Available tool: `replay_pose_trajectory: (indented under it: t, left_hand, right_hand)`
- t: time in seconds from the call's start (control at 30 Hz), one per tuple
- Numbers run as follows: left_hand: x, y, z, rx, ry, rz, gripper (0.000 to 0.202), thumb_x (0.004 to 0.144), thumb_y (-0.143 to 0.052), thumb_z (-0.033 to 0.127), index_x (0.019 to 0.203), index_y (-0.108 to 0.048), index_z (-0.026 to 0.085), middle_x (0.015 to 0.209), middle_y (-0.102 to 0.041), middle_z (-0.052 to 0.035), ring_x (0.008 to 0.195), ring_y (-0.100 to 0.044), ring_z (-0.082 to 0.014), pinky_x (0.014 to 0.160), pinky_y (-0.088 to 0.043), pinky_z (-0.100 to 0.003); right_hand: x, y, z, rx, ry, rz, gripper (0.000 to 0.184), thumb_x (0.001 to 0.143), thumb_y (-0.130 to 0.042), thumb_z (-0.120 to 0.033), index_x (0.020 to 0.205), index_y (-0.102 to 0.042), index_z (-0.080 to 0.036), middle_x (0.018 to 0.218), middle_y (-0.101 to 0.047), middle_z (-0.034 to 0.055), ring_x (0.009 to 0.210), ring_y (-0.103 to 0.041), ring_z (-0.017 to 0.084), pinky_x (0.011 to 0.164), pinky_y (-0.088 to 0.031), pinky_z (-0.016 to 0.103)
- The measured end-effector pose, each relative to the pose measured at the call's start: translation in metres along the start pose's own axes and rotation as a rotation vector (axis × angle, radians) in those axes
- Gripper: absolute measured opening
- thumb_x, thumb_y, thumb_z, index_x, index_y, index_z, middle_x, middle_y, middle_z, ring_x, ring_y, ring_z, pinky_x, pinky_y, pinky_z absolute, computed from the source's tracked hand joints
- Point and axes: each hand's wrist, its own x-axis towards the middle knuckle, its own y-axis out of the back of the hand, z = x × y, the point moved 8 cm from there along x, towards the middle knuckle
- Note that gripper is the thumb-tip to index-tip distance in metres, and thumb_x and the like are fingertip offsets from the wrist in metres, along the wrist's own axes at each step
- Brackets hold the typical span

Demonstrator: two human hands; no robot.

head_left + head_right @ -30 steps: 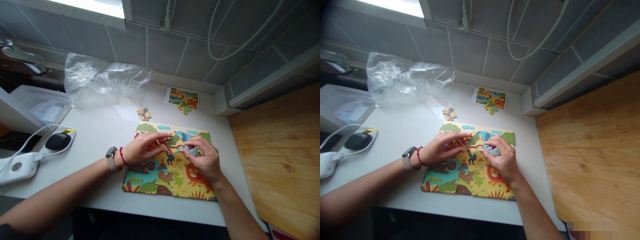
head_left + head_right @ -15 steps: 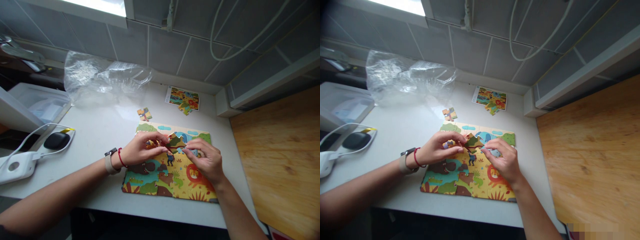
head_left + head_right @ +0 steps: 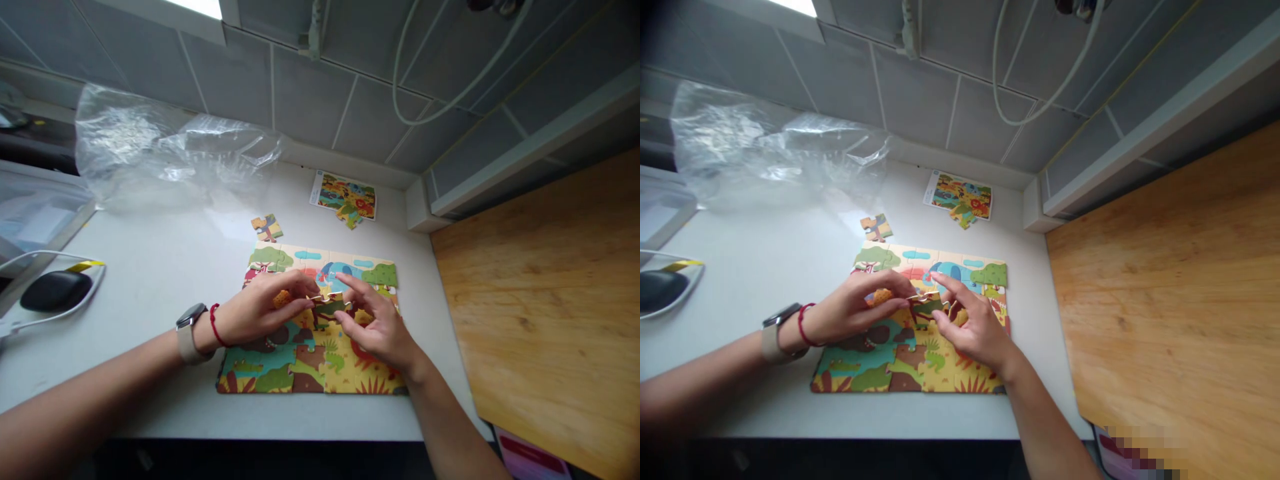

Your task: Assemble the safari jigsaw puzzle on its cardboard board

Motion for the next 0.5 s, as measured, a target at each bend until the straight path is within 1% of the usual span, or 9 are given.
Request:
replay_pose_trajectory:
  t: [0.07, 0.13, 0.2, 0.27, 0.3, 0.33, 0.4, 0.43, 0.5]
  left_hand:
    - [0.000, 0.002, -0.002, 0.020, 0.007, 0.016, 0.012, 0.103, -0.062, 0.019, 0.114, -0.067, 0.019, 0.103, -0.078, -0.0053, 0.088, -0.076, -0.0134, 0.078, -0.061, -0.023]
    - [0.000, 0.002, -0.003, 0.065, -0.003, 0.010, 0.015, 0.103, -0.060, 0.020, 0.118, -0.065, 0.019, 0.105, -0.079, -0.0057, 0.091, -0.076, -0.0144, 0.079, -0.061, -0.025]
    - [0.000, 0.000, -0.003, 0.124, -0.037, -0.009, 0.016, 0.105, -0.057, 0.020, 0.118, -0.066, 0.019, 0.105, -0.079, -0.0058, 0.092, -0.076, -0.0152, 0.079, -0.062, -0.026]
    - [-0.001, -0.002, -0.002, 0.180, -0.086, -0.034, 0.017, 0.106, -0.054, 0.020, 0.115, -0.068, 0.020, 0.104, -0.079, -0.0060, 0.091, -0.076, -0.0158, 0.078, -0.061, -0.027]
    - [-0.002, -0.004, -0.001, 0.205, -0.107, -0.048, 0.018, 0.106, -0.053, 0.019, 0.114, -0.069, 0.020, 0.103, -0.079, -0.0062, 0.091, -0.075, -0.0162, 0.078, -0.061, -0.027]
    - [-0.002, -0.006, -0.001, 0.227, -0.123, -0.062, 0.019, 0.106, -0.053, 0.019, 0.113, -0.070, 0.020, 0.102, -0.079, -0.0063, 0.091, -0.075, -0.0164, 0.078, -0.060, -0.027]
    - [-0.003, -0.008, -0.001, 0.261, -0.145, -0.084, 0.020, 0.107, -0.052, 0.018, 0.114, -0.071, 0.019, 0.098, -0.078, -0.0064, 0.088, -0.073, -0.0164, 0.076, -0.059, -0.027]
    - [-0.003, -0.010, -0.001, 0.270, -0.153, -0.092, 0.021, 0.107, -0.051, 0.018, 0.114, -0.071, 0.019, 0.096, -0.077, -0.0064, 0.086, -0.073, -0.0163, 0.076, -0.058, -0.027]
    - [-0.004, -0.011, -0.002, 0.272, -0.159, -0.098, 0.022, 0.107, -0.051, 0.017, 0.114, -0.071, 0.018, 0.095, -0.076, -0.0065, 0.086, -0.072, -0.0163, 0.075, -0.057, -0.027]
  right_hand:
    - [0.001, 0.012, 0.004, -0.008, -0.023, 0.012, 0.050, 0.096, -0.068, -0.026, 0.145, -0.063, -0.033, 0.104, -0.076, 0.0019, 0.079, -0.071, 0.015, 0.074, -0.062, 0.028]
    - [0.002, 0.031, 0.009, -0.013, -0.063, 0.039, 0.033, 0.097, -0.069, -0.031, 0.130, -0.074, -0.029, 0.106, -0.078, 0.0049, 0.084, -0.074, 0.018, 0.076, -0.063, 0.030]
    - [0.001, 0.053, 0.021, -0.014, -0.158, 0.061, 0.020, 0.097, -0.071, -0.036, 0.111, -0.078, -0.024, 0.096, -0.079, 0.0060, 0.079, -0.074, 0.019, 0.069, -0.062, 0.029]
    - [-0.001, 0.073, 0.035, -0.058, -0.253, 0.074, 0.021, 0.095, -0.073, -0.041, 0.094, -0.078, -0.021, 0.086, -0.078, 0.0055, 0.074, -0.073, 0.019, 0.065, -0.060, 0.028]
    - [-0.003, 0.084, 0.041, -0.083, -0.281, 0.102, 0.024, 0.094, -0.074, -0.044, 0.091, -0.078, -0.020, 0.084, -0.077, 0.0057, 0.074, -0.072, 0.019, 0.065, -0.059, 0.028]
    - [-0.005, 0.094, 0.048, -0.101, -0.303, 0.136, 0.026, 0.092, -0.075, -0.046, 0.091, -0.078, -0.020, 0.086, -0.078, 0.0065, 0.075, -0.072, 0.020, 0.066, -0.059, 0.029]
    - [-0.010, 0.108, 0.059, -0.116, -0.328, 0.201, 0.031, 0.091, -0.075, -0.049, 0.099, -0.079, -0.019, 0.093, -0.080, 0.0086, 0.079, -0.073, 0.021, 0.069, -0.060, 0.031]
    - [-0.011, 0.111, 0.064, -0.121, -0.343, 0.208, 0.034, 0.091, -0.075, -0.049, 0.104, -0.080, -0.019, 0.096, -0.081, 0.0094, 0.081, -0.074, 0.022, 0.070, -0.060, 0.032]
    - [-0.013, 0.110, 0.073, -0.142, -0.372, 0.178, 0.036, 0.091, -0.073, -0.048, 0.111, -0.080, -0.019, 0.097, -0.081, 0.0098, 0.081, -0.073, 0.022, 0.069, -0.060, 0.032]
